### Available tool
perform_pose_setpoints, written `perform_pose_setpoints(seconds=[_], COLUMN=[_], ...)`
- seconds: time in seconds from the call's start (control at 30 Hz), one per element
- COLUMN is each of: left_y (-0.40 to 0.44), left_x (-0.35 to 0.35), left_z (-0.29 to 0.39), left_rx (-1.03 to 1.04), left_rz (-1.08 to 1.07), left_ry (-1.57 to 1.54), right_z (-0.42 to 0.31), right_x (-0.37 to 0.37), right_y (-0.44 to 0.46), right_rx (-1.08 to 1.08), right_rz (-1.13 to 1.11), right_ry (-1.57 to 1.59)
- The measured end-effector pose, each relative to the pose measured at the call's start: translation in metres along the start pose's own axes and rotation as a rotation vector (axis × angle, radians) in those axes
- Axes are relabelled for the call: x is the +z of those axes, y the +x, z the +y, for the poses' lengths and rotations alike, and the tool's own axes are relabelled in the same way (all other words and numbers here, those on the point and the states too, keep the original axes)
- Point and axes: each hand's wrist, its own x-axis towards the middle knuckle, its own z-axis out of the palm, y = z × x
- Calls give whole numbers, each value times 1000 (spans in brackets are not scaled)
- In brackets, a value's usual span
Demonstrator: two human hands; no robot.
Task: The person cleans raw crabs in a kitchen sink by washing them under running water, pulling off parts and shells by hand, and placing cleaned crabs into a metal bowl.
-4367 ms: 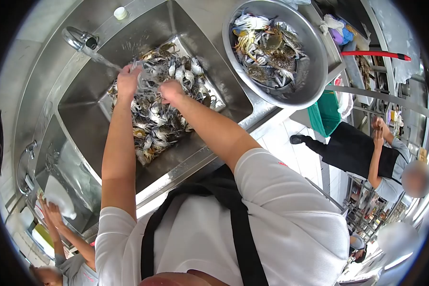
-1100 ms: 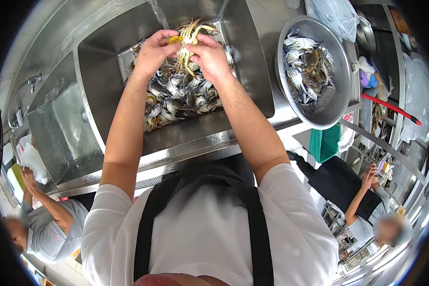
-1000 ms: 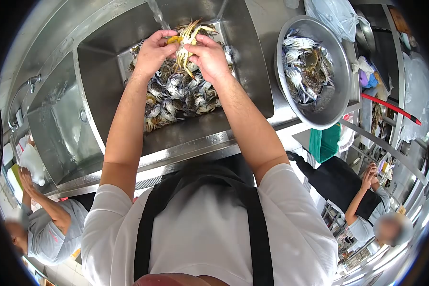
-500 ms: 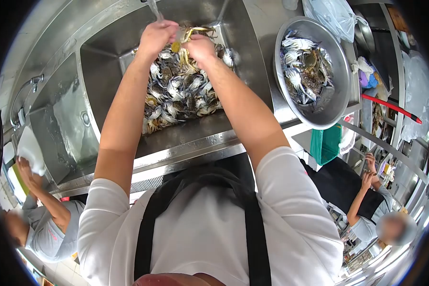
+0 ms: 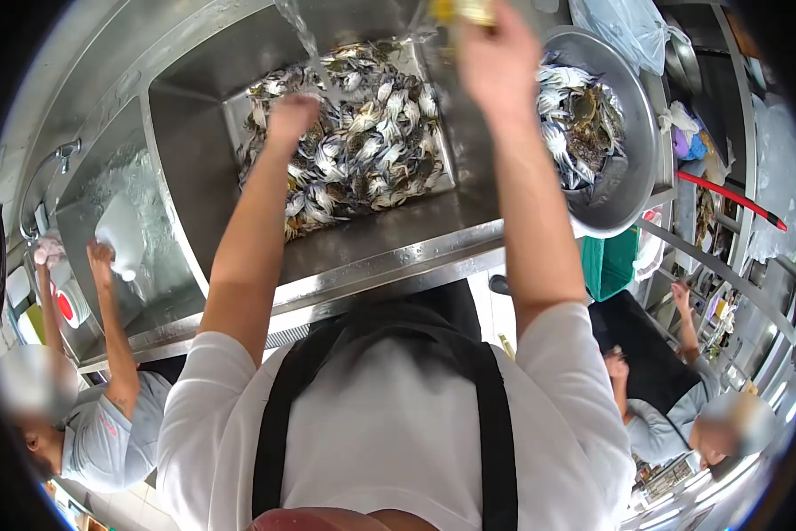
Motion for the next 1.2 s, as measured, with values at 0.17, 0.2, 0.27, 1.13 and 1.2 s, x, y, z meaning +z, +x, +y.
perform_pose_setpoints(seconds=[0.17, 0.2, 0.27, 1.13, 1.2], left_y=[-55, -56, -60, -60, -71], left_x=[96, 106, 128, 71, 56], left_z=[-88, -96, -122, -227, -192], left_rx=[-499, -501, -535, -869, -881], left_rz=[86, 79, 103, 278, 308], left_ry=[118, 113, -31, -203, -199], right_z=[46, 64, 77, 125, 105], right_x=[-124, -141, -144, 193, 205], right_y=[-25, -30, -49, -143, -115], right_rx=[227, 214, 45, 1051, 1039], right_rz=[362, 365, 543, -547, -537], right_ry=[-183, -437, -747, 941, 941])
